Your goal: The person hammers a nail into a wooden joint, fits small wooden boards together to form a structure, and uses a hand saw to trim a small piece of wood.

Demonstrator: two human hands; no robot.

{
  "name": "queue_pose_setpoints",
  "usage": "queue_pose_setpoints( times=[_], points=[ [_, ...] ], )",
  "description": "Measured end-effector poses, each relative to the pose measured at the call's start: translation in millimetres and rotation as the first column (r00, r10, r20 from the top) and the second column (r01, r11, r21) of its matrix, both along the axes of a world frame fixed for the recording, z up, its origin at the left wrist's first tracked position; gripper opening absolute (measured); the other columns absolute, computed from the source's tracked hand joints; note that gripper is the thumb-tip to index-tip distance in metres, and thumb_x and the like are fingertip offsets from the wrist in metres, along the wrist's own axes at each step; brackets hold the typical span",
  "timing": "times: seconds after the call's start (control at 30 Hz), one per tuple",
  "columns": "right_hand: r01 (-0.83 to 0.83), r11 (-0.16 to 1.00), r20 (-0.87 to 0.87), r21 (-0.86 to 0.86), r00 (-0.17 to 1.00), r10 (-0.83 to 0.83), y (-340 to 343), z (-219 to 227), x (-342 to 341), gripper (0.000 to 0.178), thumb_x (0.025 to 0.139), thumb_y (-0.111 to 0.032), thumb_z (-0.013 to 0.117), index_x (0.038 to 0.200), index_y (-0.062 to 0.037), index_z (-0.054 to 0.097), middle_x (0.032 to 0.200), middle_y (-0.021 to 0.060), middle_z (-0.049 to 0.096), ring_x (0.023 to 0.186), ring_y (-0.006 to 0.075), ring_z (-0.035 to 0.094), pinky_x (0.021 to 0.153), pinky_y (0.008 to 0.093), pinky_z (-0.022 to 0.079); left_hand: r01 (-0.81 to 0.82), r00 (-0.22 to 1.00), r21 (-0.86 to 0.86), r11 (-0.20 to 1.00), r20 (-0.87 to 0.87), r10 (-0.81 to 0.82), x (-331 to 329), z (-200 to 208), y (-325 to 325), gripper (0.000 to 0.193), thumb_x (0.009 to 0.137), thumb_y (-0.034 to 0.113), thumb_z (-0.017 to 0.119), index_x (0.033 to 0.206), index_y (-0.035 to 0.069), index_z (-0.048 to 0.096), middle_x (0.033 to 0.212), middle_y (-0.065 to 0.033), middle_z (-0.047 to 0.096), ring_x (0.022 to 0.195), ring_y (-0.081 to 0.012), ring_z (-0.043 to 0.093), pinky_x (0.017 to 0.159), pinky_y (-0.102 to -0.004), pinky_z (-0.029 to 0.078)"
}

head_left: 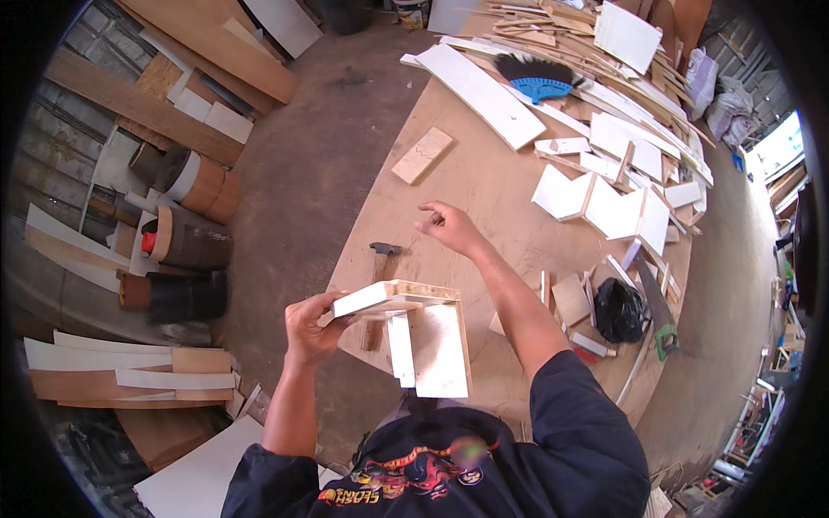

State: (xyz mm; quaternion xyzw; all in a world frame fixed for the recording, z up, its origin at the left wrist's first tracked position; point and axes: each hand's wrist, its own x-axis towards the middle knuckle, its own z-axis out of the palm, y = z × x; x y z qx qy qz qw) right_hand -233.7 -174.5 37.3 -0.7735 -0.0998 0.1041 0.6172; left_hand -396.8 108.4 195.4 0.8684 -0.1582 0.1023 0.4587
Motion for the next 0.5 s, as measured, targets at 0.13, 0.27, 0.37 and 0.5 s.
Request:
queue_pose_setpoints(
  times=[0.13, 0.27, 0.37, 0.5],
  points=[
    [-0.136, 0.903, -0.066, -0.408, 0.991, 0.120, 19, -47, 43, 0.073, 0.085, -0.041, 0.078, 0.147, -0.0170, 0.049, 0.119, 0.0199, 0.064, 0.107, 0.0293, 0.066, 0.090, 0.0407, 0.054, -0.117, 0.992, 0.029, 0.993, -0.043, 0.118, 6, 6, -1, 0.029, 0.068, -0.007, 0.081, 0.096, -0.004, 0.072, 0.084, -0.0121, 0.076, 0.078, -0.0165, 0.075, 0.072, -0.0274, 0.057],
    [-0.242, 0.660, -0.151, -0.711, 0.970, 0.193, 41, -58, 87, 0.081, 0.086, -0.042, 0.076, 0.156, -0.0347, 0.035, 0.155, 0.0209, 0.038, 0.130, 0.0405, 0.053, 0.100, 0.0526, 0.052, -0.168, 0.985, 0.025, 0.986, -0.041, 0.169, 6, 1, -3, 0.029, 0.067, -0.008, 0.081, 0.095, -0.005, 0.072, 0.083, -0.0120, 0.077, 0.076, -0.0167, 0.075, 0.070, -0.0274, 0.058],
    [-0.152, 0.535, -0.021, -0.831, 0.970, 0.244, 59, -72, 127, 0.077, 0.089, -0.049, 0.071, 0.156, -0.0411, 0.033, 0.165, 0.0168, 0.024, 0.134, 0.0411, 0.049, 0.102, 0.0547, 0.050, -0.212, 0.975, 0.127, 0.969, -0.040, 0.218, 2, 8, -12, 0.024, 0.068, -0.007, 0.080, 0.091, -0.004, 0.072, 0.084, -0.0120, 0.077, 0.078, -0.0201, 0.077, 0.077, -0.0327, 0.062],
    [-0.228, 0.478, -0.159, -0.848, 0.970, 0.182, 77, -60, 165, 0.067, 0.095, -0.059, 0.059, 0.155, -0.0473, 0.032, 0.170, 0.0123, 0.012, 0.143, 0.0424, 0.039, 0.107, 0.0572, 0.044, -0.177, 0.984, 0.038, 0.983, 0.028, 0.176, 5, 12, -22, 0.014, 0.074, -0.006, 0.076, 0.085, -0.003, 0.067, 0.082, -0.0151, 0.076, 0.082, -0.0262, 0.077, 0.083, -0.0418, 0.063]
  ],
)
